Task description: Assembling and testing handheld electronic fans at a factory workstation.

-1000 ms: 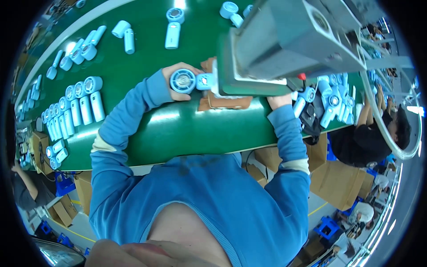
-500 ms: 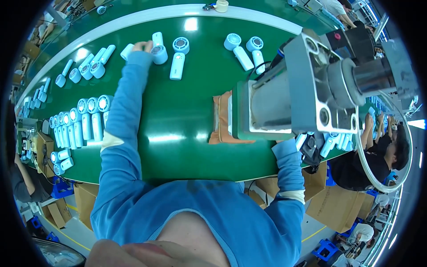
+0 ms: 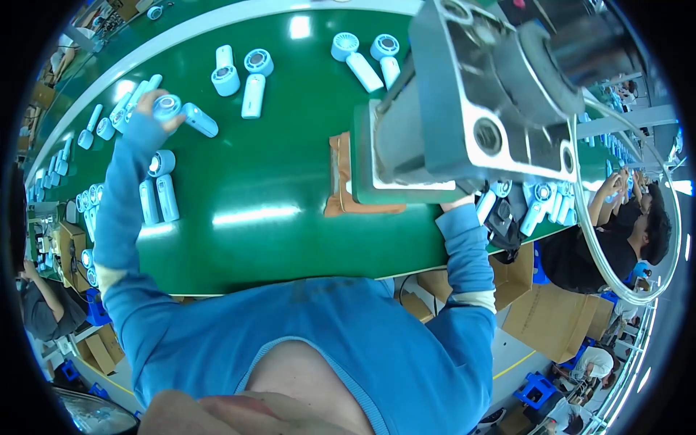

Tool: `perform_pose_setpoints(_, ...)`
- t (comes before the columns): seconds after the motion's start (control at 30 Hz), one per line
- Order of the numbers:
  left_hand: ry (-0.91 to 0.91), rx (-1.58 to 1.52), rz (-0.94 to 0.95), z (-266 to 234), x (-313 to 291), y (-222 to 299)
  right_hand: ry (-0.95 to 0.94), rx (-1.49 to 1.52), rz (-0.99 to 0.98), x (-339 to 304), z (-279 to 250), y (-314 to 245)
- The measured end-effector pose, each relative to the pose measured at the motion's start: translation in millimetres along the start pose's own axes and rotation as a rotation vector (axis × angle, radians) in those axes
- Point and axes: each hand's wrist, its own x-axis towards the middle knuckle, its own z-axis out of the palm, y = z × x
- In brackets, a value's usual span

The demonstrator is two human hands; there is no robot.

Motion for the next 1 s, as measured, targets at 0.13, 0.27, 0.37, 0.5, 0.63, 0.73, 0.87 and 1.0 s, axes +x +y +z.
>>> perform_pose_setpoints(0.13, 0.018, -0.609, -0.175, -10.2, -94.2, 52.1, -0.282, -1.471, -0.577, -5.3, 15.8, -15.4)
perform_pose_setpoints(0.27, -0.053, -0.49, -0.121, -18.0, -158.3, 100.3, -0.247, -1.19, -0.636, -19.7, 44.9, -34.9)
perform_pose_setpoints(0.37, -0.16, -0.405, -0.255, -32.9, -186.9, 84.7, -0.229, -1.223, -0.766, -6.4, 28.0, -20.1)
perform_pose_setpoints(0.5, -0.254, -0.36, -0.249, -26.6, -193.8, 89.4, -0.232, -1.358, -0.847, 1.0, 17.1, -14.5)
perform_pose_setpoints(0.63, 0.052, -0.879, -0.139, 2.8, -168.2, 139.4, -0.308, -1.595, -0.68, -6.5, 20.1, -19.5)
perform_pose_setpoints(0.73, 0.071, -1.013, -0.074, 29.0, -145.9, 176.4, -0.289, -1.427, -0.781, -7.2, 13.0, -16.0)
perform_pose_setpoints(0.87, -0.007, -1.068, -0.035, 59.2, -122.0, 219.9, -0.274, -1.428, -0.873, 0.7, 7.4, -11.5)
perform_pose_setpoints(1.0, -0.024, -0.992, 0.027, 78.3, -109.8, 234.9, -0.214, -1.412, -0.894, -12.8, 29.5, -21.4)
